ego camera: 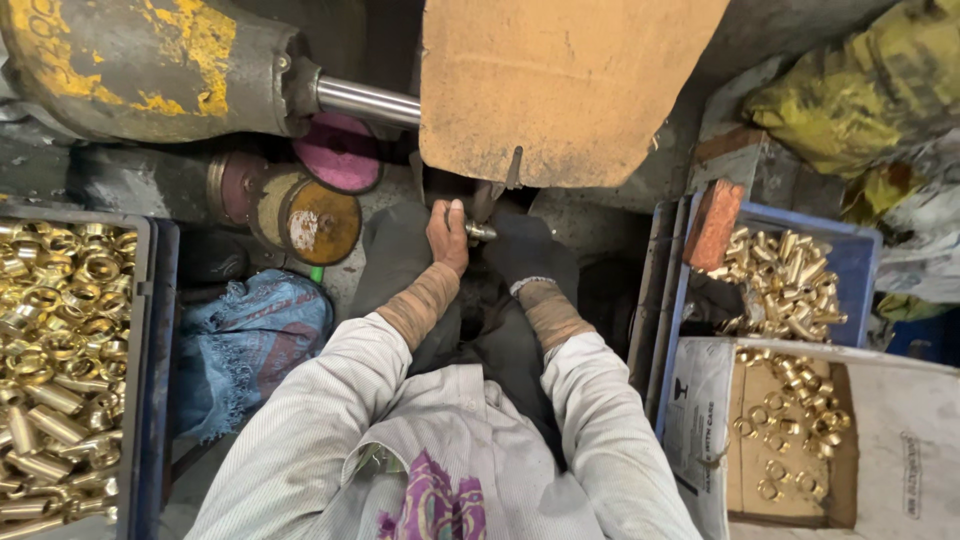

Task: The person sits on the floor and repeatedly picks up small brass-colored metal parts from a bin. They hold each part against a rotating grinding wheel to polish it, then place the finished part into a cardboard box. The person uses a rectangular block to wipe the part between grinding cycles.

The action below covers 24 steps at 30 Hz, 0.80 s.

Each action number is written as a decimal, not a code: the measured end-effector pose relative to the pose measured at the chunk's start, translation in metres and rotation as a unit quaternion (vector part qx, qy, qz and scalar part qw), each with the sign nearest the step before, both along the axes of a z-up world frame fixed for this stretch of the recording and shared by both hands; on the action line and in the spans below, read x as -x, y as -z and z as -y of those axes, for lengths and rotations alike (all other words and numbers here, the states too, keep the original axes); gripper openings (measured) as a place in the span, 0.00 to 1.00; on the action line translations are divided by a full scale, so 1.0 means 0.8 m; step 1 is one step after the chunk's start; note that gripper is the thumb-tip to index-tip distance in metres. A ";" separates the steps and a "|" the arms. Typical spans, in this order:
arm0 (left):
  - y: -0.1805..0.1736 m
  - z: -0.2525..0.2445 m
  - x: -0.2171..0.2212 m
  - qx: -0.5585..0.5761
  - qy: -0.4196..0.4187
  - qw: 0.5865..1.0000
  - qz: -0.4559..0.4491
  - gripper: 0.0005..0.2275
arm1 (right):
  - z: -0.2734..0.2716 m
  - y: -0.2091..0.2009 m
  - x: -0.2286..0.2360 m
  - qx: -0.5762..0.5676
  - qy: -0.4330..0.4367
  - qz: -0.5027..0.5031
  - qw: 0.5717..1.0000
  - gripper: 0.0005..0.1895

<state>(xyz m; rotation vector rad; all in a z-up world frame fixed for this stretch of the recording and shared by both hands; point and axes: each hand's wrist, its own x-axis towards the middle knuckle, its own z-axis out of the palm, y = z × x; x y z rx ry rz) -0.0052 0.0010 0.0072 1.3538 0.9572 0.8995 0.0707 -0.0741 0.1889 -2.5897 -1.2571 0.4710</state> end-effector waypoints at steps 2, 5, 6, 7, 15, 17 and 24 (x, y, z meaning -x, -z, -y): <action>0.000 0.001 -0.001 -0.007 -0.004 1.000 -0.007 0.15 | -0.001 -0.001 0.002 -0.001 0.006 0.011 1.000 0.06; -0.002 0.003 -0.002 -0.001 -0.010 1.000 -0.009 0.15 | -0.005 -0.004 0.007 0.004 0.021 0.032 0.999 0.07; -0.003 0.003 -0.003 0.003 -0.011 1.000 -0.009 0.15 | -0.006 -0.004 0.007 0.006 0.027 0.039 0.999 0.07; -0.003 0.004 -0.004 0.004 -0.014 1.000 -0.011 0.15 | -0.005 -0.003 0.006 -0.018 0.016 0.032 0.999 0.08; 0.000 0.005 -0.008 0.006 -0.022 1.000 -0.019 0.15 | -0.004 0.039 -0.003 -0.143 -0.049 0.045 0.988 0.07; 0.007 0.004 -0.011 -0.011 -0.027 0.999 -0.025 0.15 | -0.004 0.038 -0.001 -0.176 -0.051 0.036 0.982 0.09; 0.014 0.005 -0.016 0.028 -0.029 0.999 -0.025 0.14 | 0.008 0.058 -0.006 -0.181 -0.066 0.067 0.979 0.06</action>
